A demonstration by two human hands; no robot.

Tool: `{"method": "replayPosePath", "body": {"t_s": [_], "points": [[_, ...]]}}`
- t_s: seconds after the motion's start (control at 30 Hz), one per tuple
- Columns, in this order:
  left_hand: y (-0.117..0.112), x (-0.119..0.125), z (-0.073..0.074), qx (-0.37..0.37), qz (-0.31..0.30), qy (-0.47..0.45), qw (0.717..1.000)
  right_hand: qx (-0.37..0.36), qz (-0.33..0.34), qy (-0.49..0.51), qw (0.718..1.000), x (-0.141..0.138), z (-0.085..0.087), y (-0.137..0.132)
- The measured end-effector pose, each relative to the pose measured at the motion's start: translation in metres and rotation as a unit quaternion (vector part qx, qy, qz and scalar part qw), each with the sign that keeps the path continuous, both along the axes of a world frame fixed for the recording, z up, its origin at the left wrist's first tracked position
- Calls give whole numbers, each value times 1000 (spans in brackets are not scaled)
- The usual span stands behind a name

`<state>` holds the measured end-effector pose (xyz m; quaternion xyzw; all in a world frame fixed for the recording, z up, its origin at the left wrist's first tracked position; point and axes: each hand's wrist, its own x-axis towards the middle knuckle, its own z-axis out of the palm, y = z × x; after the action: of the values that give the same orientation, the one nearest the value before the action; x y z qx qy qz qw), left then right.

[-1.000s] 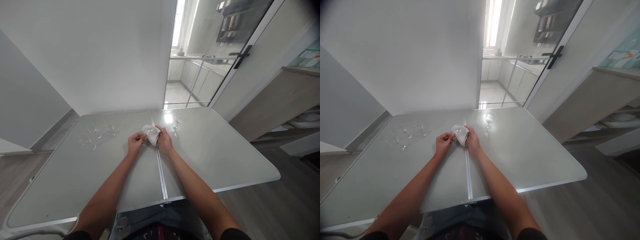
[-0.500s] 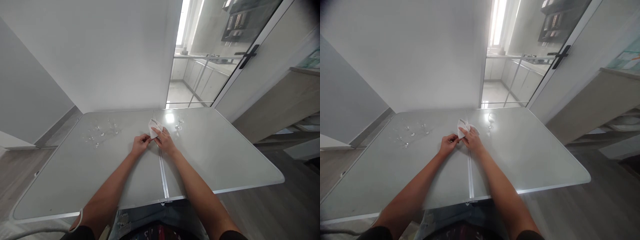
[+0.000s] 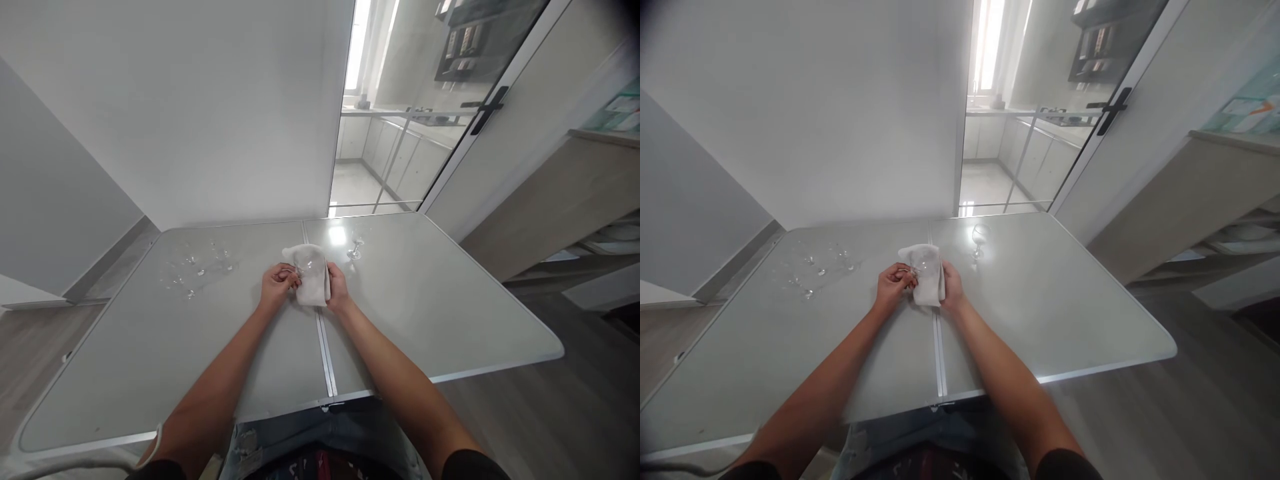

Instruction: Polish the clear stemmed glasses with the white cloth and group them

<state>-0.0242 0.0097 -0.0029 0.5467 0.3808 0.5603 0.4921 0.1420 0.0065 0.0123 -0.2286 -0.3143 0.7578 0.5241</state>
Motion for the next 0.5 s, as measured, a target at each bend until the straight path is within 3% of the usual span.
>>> {"method": "replayPosePath", "body": {"t_s": [0.13,0.3,0.5], "points": [[4,1,-2,-18,36,-34,999,63,-47,-61,995,-13,0,-4],[6,2,-5,13,73,-10,997,150,-83,-155,973,-24,-4,-7],[4,0,-3,-16,35,-21,999,111,-62,-167,978,-24,-14,-4]]}}
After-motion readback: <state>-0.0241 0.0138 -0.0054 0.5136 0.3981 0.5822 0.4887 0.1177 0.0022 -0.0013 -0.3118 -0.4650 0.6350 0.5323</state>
